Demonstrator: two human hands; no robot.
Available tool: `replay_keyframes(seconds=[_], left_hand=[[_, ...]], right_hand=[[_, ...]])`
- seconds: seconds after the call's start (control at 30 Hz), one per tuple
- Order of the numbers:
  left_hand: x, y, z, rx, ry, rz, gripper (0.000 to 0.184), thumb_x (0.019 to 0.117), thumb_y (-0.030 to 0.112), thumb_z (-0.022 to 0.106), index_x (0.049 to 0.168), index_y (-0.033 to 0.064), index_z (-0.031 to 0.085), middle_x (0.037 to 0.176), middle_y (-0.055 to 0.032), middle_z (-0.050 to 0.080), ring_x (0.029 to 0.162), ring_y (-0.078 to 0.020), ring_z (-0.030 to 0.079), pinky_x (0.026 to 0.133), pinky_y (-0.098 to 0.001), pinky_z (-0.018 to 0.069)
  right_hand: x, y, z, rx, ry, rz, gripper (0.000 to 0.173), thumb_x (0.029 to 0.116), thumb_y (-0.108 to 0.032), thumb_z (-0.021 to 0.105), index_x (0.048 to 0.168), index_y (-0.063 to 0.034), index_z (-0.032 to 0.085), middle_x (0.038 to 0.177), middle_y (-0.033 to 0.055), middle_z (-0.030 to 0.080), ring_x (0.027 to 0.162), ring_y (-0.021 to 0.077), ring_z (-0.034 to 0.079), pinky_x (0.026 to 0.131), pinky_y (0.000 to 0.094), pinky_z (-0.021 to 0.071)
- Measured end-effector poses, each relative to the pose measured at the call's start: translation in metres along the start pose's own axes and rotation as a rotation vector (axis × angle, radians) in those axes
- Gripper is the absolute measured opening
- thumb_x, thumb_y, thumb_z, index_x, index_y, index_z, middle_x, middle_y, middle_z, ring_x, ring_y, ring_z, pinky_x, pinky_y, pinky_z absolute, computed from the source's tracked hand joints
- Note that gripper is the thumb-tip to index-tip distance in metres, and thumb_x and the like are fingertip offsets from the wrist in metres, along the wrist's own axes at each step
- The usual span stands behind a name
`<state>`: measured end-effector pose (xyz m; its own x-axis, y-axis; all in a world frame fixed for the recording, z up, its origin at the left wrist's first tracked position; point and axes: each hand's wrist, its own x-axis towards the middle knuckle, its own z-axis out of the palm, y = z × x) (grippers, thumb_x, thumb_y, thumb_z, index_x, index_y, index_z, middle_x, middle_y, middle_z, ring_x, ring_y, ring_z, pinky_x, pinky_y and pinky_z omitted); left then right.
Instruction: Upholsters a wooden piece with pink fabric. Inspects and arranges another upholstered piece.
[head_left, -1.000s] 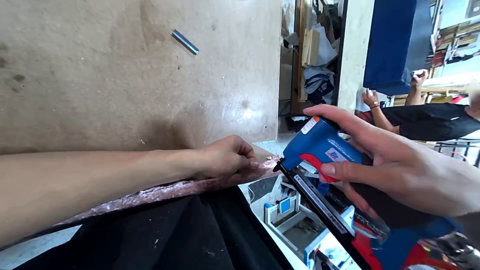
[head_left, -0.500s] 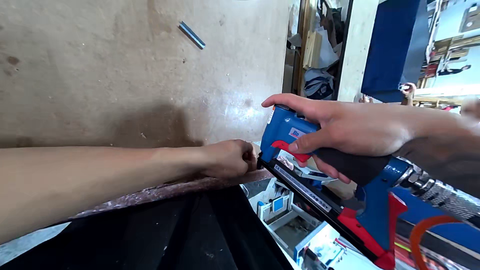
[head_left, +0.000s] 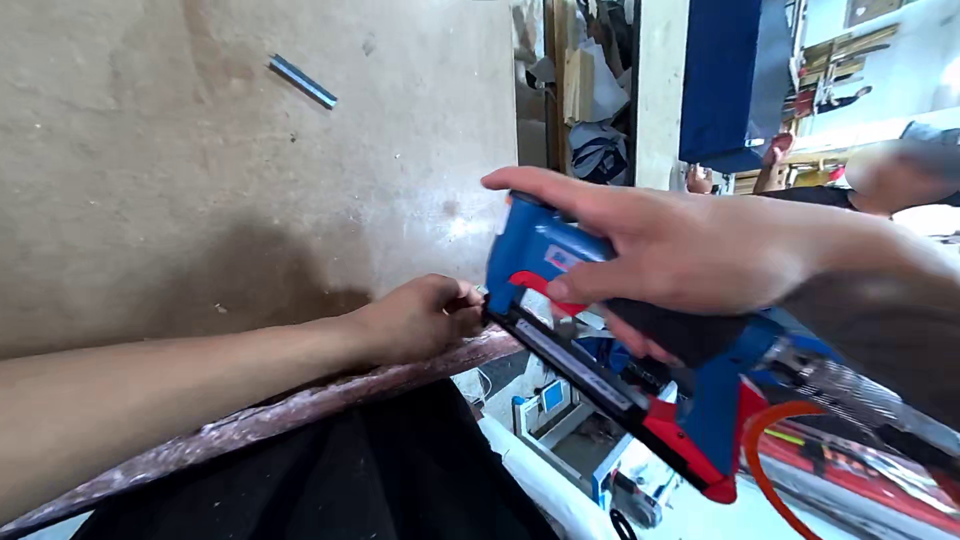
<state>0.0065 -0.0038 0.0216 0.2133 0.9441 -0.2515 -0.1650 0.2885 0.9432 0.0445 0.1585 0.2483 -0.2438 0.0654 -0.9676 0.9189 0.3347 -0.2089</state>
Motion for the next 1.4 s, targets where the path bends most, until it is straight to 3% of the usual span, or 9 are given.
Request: replay_keyframes(seconds=[0.07,0.17,0.27,0.37,0.6,0.8,0.97,1.13,1.4], left_hand=[[0.016,0.01,0.009,0.139,-0.022,0.113,0.015,0.1015,0.032,0.064,0.105,0.0208,0.072,0.089,0.0076,0.07,0.077,-0.0038,0.065,0.071,-0.0277,0.0568],[0.04,0.034,0.028,0.298,-0.021,0.165,0.022,0.0993,0.039,0.067,0.1,0.0179,0.072,0.081,0.0063,0.067,0.07,-0.0042,0.063,0.065,-0.0273,0.0561],[0.049,0.037,0.033,0.124,0.031,0.067,0.025,0.1009,0.036,0.066,0.092,0.0145,0.074,0.075,0.0033,0.069,0.065,-0.0066,0.065,0.062,-0.0296,0.0576],[0.051,0.029,0.032,-0.032,0.109,-0.001,0.029,0.1015,0.034,0.065,0.086,0.0113,0.074,0.07,0.0011,0.068,0.06,-0.0082,0.064,0.056,-0.0287,0.0547],[0.052,0.037,0.034,0.354,-0.011,-0.09,0.023,0.1015,0.03,0.061,0.085,0.0139,0.066,0.073,-0.0003,0.061,0.067,-0.0141,0.061,0.06,-0.0375,0.0522],[0.055,0.035,0.034,0.376,-0.088,-0.124,0.034,0.0957,0.05,0.066,0.093,0.0169,0.066,0.08,0.0,0.062,0.073,-0.0156,0.063,0.065,-0.0414,0.0546],[0.058,0.026,0.03,0.324,-0.116,-0.112,0.02,0.1023,0.032,0.059,0.103,0.0139,0.065,0.09,-0.0053,0.065,0.085,-0.0218,0.065,0.075,-0.0489,0.0549],[0.059,0.02,0.029,0.316,-0.104,-0.129,0.014,0.1008,0.028,0.059,0.096,0.0167,0.065,0.081,-0.0024,0.062,0.076,-0.0197,0.063,0.067,-0.0464,0.0526],[0.057,0.02,0.028,0.4,-0.08,-0.172,0.018,0.0983,0.025,0.06,0.086,0.0122,0.064,0.079,-0.0069,0.063,0.077,-0.0253,0.065,0.067,-0.051,0.0525]], right_hand=[[-0.026,0.022,-0.012,-0.01,0.098,-0.064,0.087,0.0995,-0.004,0.061,0.16,-0.0479,0.018,0.109,0.0173,0.068,0.046,0.0318,0.063,0.039,0.0521,0.0587],[-0.057,0.053,-0.019,0.029,0.241,-0.094,0.084,0.0984,-0.004,0.062,0.159,-0.0464,0.023,0.108,0.0178,0.067,0.045,0.0326,0.062,0.037,0.054,0.0577],[-0.069,0.075,-0.018,0.092,0.279,-0.086,0.083,0.0983,-0.005,0.063,0.158,-0.0454,0.024,0.108,0.0187,0.067,0.045,0.0344,0.062,0.038,0.0557,0.058],[-0.065,0.082,-0.016,0.127,0.23,-0.052,0.083,0.0984,-0.003,0.062,0.159,-0.0449,0.023,0.105,0.0192,0.068,0.044,0.0335,0.062,0.038,0.0546,0.0575],[-0.022,0.051,-0.031,0.042,0.068,0.021,0.079,0.1002,-0.002,0.058,0.159,-0.042,0.023,0.103,0.0205,0.069,0.045,0.0331,0.063,0.04,0.0498,0.0586],[0.009,0.043,-0.034,-0.017,-0.02,0.165,0.08,0.1015,-0.006,0.058,0.158,-0.0468,0.019,0.096,0.0216,0.067,0.048,0.0312,0.063,0.044,0.0476,0.0587],[0.007,0.038,-0.034,0.012,-0.012,0.177,0.081,0.1013,-0.006,0.06,0.159,-0.0466,0.019,0.102,0.0222,0.067,0.048,0.0325,0.063,0.043,0.0492,0.0587],[0.009,0.033,-0.034,0.017,-0.049,0.167,0.082,0.1012,-0.006,0.06,0.159,-0.0484,0.019,0.104,0.0211,0.068,0.048,0.0309,0.063,0.044,0.0472,0.0592],[0.019,0.022,-0.026,-0.029,-0.079,0.177,0.081,0.1011,-0.005,0.059,0.158,-0.0461,0.019,0.097,0.021,0.066,0.048,0.0295,0.062,0.043,0.0449,0.0581]])
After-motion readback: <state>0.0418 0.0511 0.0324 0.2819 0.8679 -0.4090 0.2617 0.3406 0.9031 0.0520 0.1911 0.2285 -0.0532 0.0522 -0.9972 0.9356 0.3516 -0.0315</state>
